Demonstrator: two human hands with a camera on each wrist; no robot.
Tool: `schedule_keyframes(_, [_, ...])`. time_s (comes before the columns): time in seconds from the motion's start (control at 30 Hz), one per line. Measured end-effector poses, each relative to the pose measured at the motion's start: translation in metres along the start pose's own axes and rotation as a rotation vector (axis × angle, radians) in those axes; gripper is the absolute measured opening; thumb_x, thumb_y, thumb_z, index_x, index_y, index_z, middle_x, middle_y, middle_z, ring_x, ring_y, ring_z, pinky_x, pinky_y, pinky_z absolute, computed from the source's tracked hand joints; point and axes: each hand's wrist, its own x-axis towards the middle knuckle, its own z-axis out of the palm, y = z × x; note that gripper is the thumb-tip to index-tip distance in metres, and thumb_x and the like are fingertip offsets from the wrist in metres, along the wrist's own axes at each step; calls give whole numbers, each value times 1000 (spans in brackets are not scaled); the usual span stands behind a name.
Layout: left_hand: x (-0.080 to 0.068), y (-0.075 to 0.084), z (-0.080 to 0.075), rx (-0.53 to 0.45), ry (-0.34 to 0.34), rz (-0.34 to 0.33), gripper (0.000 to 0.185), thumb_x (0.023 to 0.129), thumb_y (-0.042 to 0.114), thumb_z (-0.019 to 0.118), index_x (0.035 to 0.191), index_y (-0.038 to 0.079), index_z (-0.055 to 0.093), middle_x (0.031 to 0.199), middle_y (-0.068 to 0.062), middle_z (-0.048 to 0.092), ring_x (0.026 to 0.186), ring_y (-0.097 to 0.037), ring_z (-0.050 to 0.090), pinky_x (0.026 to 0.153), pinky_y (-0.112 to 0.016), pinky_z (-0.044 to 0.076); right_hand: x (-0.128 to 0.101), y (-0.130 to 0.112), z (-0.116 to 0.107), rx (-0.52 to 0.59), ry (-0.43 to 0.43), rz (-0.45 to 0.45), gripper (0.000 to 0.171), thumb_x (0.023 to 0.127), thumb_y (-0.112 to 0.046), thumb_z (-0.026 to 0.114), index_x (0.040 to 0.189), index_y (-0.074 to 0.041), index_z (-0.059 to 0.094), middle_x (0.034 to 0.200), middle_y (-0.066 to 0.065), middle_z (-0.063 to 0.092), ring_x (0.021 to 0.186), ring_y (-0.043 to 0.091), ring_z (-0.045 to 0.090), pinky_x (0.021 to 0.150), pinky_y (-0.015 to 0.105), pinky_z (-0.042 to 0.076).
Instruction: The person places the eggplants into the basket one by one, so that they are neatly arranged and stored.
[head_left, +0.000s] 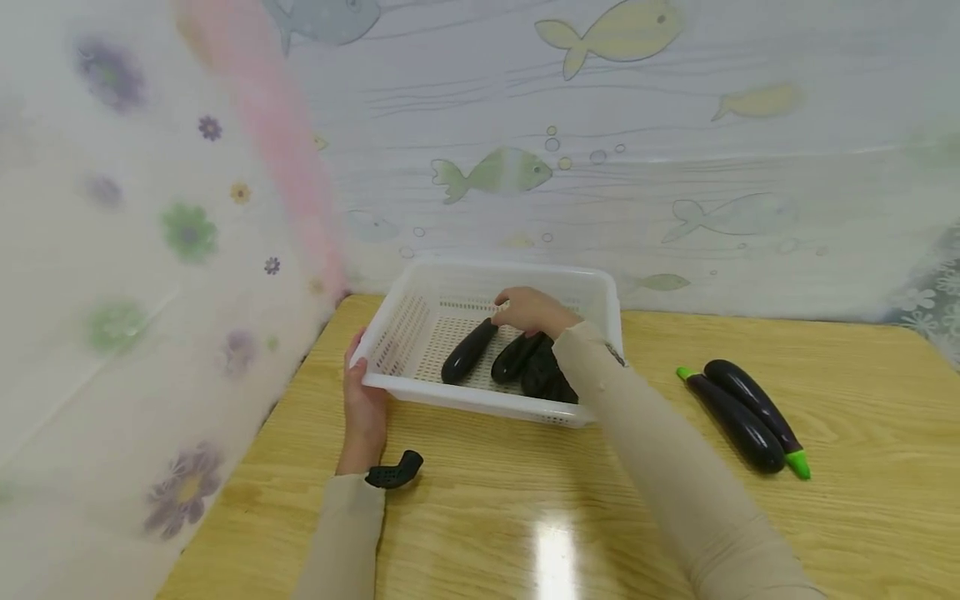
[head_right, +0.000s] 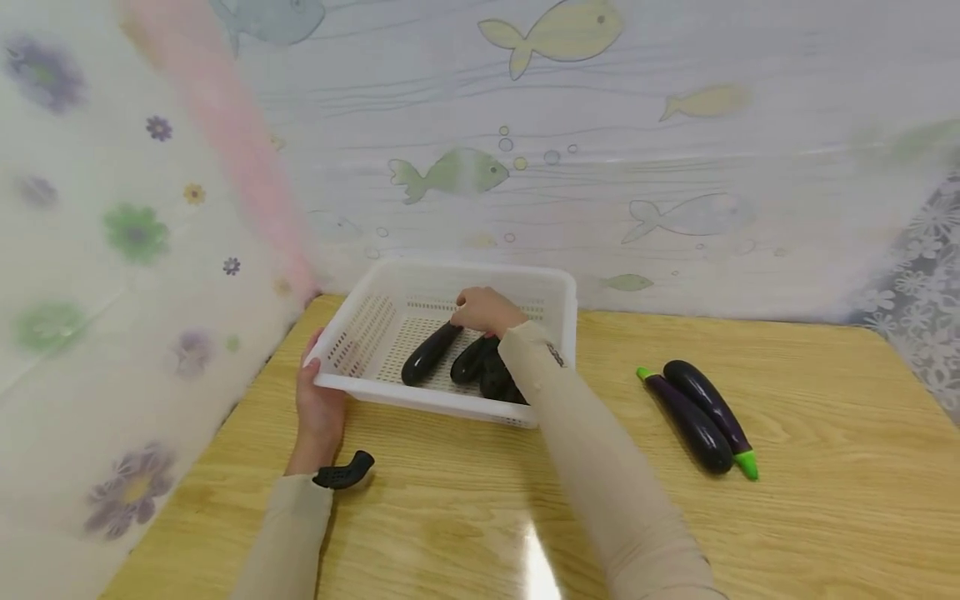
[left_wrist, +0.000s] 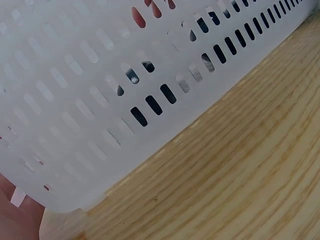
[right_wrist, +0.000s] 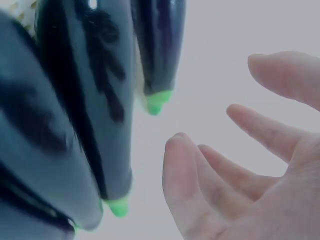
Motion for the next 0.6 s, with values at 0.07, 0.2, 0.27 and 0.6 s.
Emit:
schedule_keyframes(0.07, [0,-1,0,-2,2,4,48,90,29,34,137,22,30,136,-5,35,122,-25,33,98,-40,25,-7,0,-6,0,-2,-6,49,89,-30,49,133,-11,40,136,8,38,89,26,54,69,37,48])
schedule_keyframes(0.2, [0,-2,1,-15,5,19,50,90,28,34,139,17,27,136,-6,35,122,-25,33,97,-40,25,-22,2,-17,18,-10,-25,46,89,-32,49,130,-11,43,131,9,43,90,28,55,73,40,46])
schedule_keyframes(0.27, [0,-3,1,-30,6,21,51,90,28,35,139,16,27,135,-6,36,121,-25,33,97,-40,25,-30,5,-22,22,-10,-39,44,90,-32,48,128,-11,45,128,10,45,93,29,55,74,41,46])
schedule_keyframes(0.6, [2,-5,-1,-44,-8,20,50,90,30,37,138,18,29,136,-7,35,121,-25,33,96,-37,26,-73,24,-38,-26,87,-131,32,89,-31,49,115,-13,54,112,4,55,92,19,55,76,35,44])
